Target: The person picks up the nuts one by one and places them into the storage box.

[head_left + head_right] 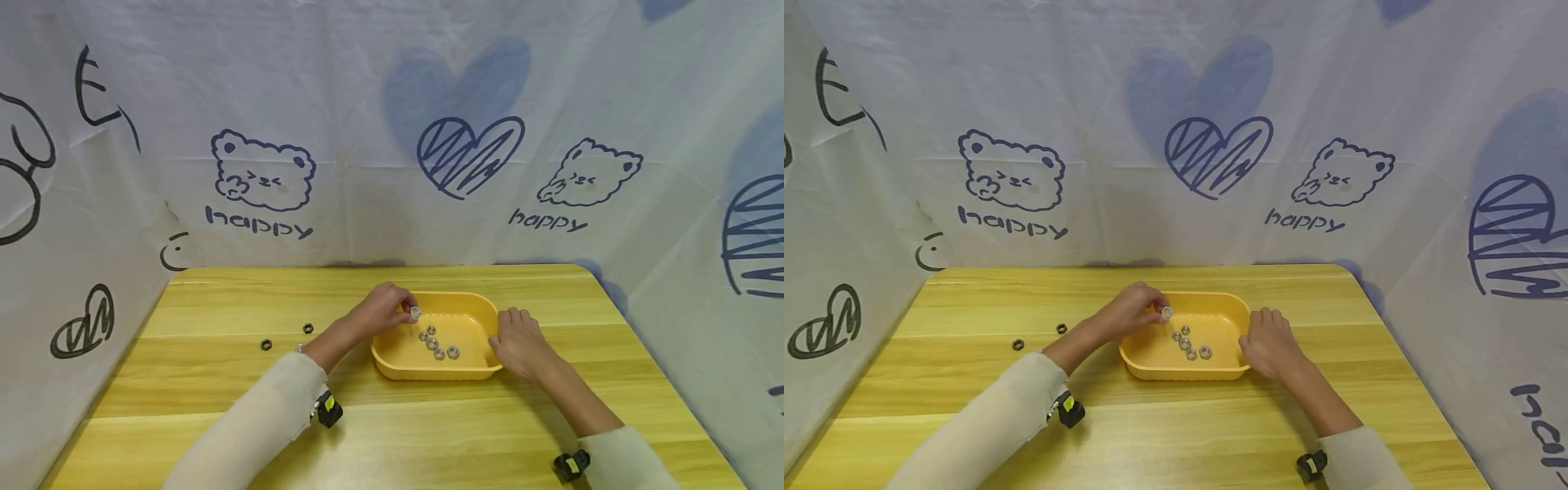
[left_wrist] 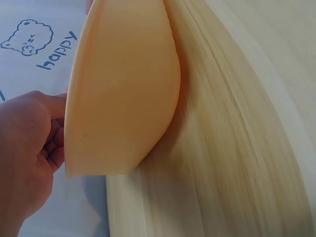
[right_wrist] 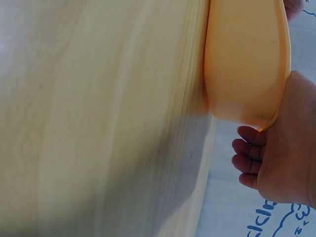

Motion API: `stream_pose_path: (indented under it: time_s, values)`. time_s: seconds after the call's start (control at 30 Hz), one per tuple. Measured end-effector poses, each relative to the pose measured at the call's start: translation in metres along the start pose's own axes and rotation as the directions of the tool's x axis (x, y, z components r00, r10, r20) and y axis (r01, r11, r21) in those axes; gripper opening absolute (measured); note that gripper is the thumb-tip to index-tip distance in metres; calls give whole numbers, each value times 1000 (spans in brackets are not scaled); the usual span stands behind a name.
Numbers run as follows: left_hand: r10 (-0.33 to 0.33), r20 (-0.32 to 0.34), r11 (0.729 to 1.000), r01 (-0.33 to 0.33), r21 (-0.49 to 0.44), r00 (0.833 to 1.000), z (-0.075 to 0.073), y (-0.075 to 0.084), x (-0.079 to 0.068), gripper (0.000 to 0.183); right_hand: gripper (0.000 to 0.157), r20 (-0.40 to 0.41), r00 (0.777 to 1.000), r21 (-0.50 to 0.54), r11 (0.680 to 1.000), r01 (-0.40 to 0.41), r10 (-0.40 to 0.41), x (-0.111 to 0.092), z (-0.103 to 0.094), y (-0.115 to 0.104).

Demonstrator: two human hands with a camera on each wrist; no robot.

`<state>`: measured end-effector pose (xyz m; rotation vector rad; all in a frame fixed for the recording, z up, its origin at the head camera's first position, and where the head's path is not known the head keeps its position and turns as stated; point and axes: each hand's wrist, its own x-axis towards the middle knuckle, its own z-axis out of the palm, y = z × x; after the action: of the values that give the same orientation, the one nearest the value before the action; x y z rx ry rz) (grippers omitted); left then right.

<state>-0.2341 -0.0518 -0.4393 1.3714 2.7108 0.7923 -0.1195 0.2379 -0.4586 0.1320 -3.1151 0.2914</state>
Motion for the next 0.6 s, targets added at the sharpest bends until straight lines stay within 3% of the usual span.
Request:
stream_pose_path:
  time_s: [0.27, 0.6]
  values:
    - [-2, 28, 1000, 1, 22, 1000, 7, 1, 7, 21, 23, 18, 1000, 16, 1000, -7, 7, 0, 0, 0]
    - [6, 62, 991, -14, 132, 998, 16, 9, 13, 22, 25, 18, 1000, 18, 1000, -7, 6, -1, 1, 1]
